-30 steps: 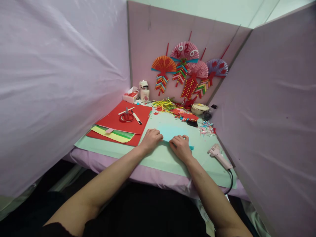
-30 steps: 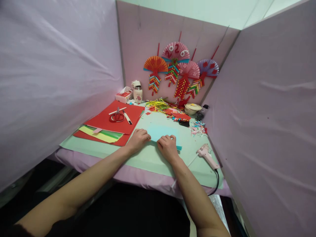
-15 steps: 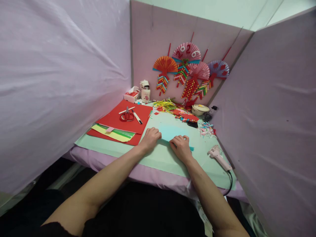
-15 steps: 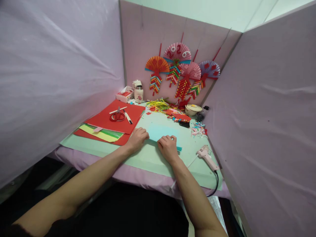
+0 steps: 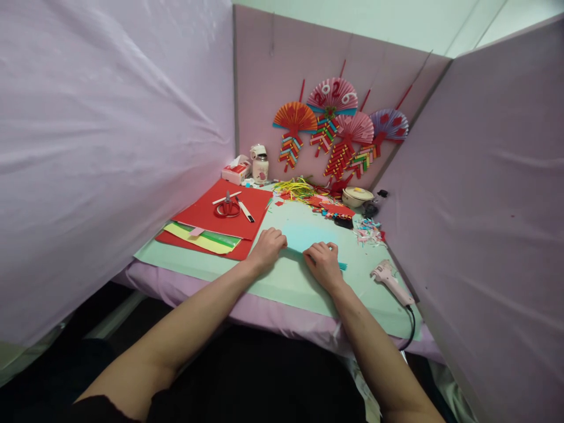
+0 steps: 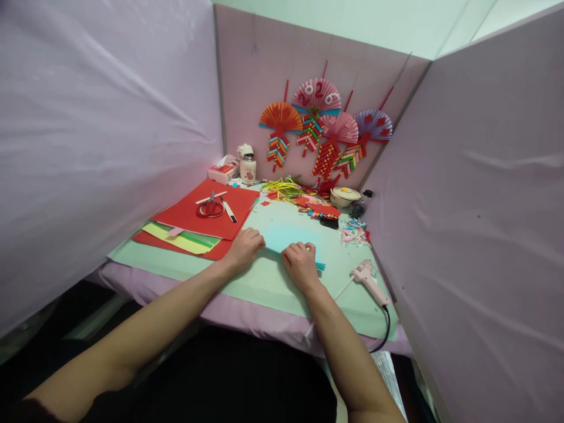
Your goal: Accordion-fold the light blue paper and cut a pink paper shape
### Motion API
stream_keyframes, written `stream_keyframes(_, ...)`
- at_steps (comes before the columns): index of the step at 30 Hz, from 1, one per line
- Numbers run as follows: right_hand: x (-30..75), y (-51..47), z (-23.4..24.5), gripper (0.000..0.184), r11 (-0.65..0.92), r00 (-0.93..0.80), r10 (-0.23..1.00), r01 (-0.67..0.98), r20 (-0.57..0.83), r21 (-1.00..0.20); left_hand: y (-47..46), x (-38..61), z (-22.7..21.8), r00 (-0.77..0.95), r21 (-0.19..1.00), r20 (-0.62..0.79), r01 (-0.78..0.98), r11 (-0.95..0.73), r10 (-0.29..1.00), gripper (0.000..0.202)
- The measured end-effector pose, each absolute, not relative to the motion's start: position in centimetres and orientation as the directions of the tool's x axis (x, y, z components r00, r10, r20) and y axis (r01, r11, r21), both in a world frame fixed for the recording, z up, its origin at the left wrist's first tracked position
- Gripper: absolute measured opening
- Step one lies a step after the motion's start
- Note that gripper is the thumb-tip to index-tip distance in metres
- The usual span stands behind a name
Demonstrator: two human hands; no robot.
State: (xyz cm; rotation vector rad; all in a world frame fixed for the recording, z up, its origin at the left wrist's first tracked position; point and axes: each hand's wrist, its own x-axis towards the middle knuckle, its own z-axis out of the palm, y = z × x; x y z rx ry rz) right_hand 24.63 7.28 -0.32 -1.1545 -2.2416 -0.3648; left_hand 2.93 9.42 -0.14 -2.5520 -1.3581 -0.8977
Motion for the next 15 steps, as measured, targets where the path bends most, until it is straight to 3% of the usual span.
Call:
stream_keyframes(3,24.7,7.3,-0.3,0.024,0.573,-0.448,0.653,0.819,0.61,-0.012,9.1,2.8,0.3,0.435,0.163,0.536,0.788,-0.594,0.724,0.006)
stream_keyframes(7,24.7,7.4,-0.4,0.023,0.568,-0.456,0.647,0.823,0.611,0.013,8.7,4.1,1.1,0.513,0.07,0.548,0.759,-0.648,0.66,0.033)
stream_keyframes(12,24.9,7.6,-0.6,0.02,0.57,-0.431,0.65,0.821,0.625,-0.026,9.4,6.8,0.9,0.642,-0.025,0.399,0.721,-0.692,0.655,0.013)
stream_keyframes(15,25.2,7.6,-0.8,0.016,0.548,-0.385,0.656,0.835,0.649,-0.058,9.8,7.0,0.4,0.615,-0.039,0.398,0.753,-0.657,0.681,0.015)
